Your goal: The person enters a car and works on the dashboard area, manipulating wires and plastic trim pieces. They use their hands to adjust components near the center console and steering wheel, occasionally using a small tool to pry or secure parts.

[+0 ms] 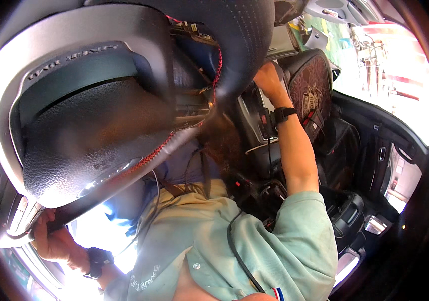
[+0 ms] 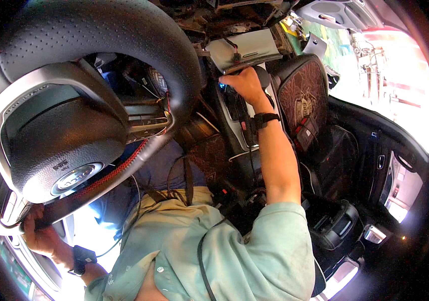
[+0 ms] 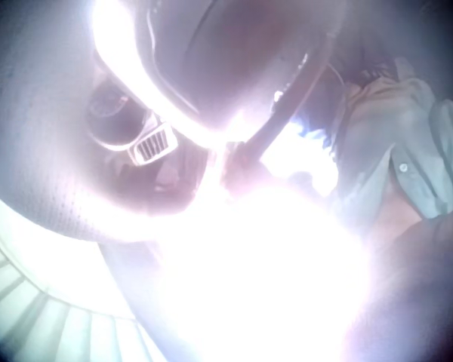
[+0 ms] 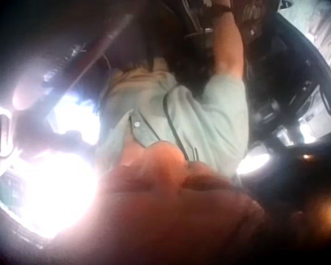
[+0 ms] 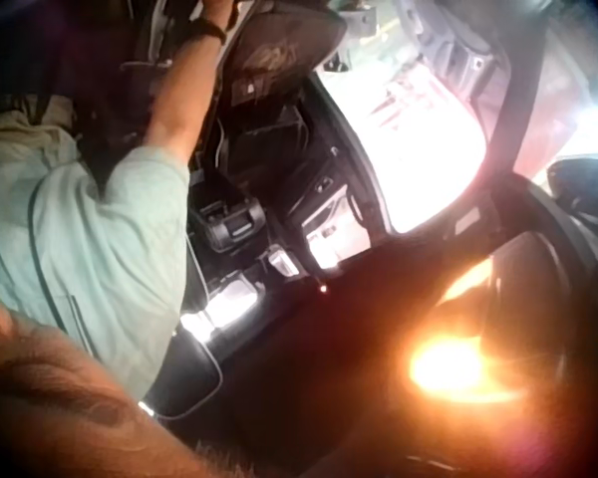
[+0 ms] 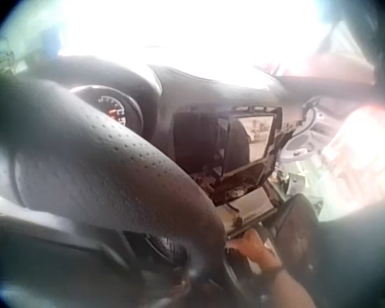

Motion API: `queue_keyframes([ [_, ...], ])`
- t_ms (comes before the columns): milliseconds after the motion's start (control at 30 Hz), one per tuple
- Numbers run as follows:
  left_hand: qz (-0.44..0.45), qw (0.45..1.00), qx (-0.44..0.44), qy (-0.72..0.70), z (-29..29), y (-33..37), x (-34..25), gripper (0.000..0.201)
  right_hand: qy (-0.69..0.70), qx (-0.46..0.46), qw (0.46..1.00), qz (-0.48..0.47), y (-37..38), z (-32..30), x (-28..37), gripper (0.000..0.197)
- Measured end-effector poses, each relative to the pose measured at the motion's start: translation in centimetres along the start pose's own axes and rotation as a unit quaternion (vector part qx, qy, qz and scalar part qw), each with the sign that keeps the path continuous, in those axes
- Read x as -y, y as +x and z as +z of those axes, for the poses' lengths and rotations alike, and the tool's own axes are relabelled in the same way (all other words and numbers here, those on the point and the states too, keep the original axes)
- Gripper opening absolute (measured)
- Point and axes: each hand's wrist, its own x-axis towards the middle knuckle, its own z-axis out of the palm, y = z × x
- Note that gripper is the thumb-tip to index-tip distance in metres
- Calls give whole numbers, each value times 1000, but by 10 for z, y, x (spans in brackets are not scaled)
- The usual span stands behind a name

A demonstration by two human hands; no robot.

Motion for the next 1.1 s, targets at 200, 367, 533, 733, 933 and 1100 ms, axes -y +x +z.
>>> queue_keyframes([
  [200,-26,1000,4,-15,2,1,-2,15,107,-69,987,95,-27,0,17,23],
  [367,-43,998,33,-16,-1,1,-4,14,136,-55,981,125,-58,-12,10,21],
  [533,-36,999,19,-3,2,4,-5,16,156,-59,978,124,-58,-13,16,21],
  [733,-13,996,-69,60,20,-2,-1,12,132,-52,983,115,-60,-15,17,20],
  [933,-15,999,5,35,8,4,-3,11,124,-58,986,96,-63,-16,18,20],
  [1100,-20,998,-42,29,13,3,-2,12,114,-35,987,110,-61,-18,25,29],
])
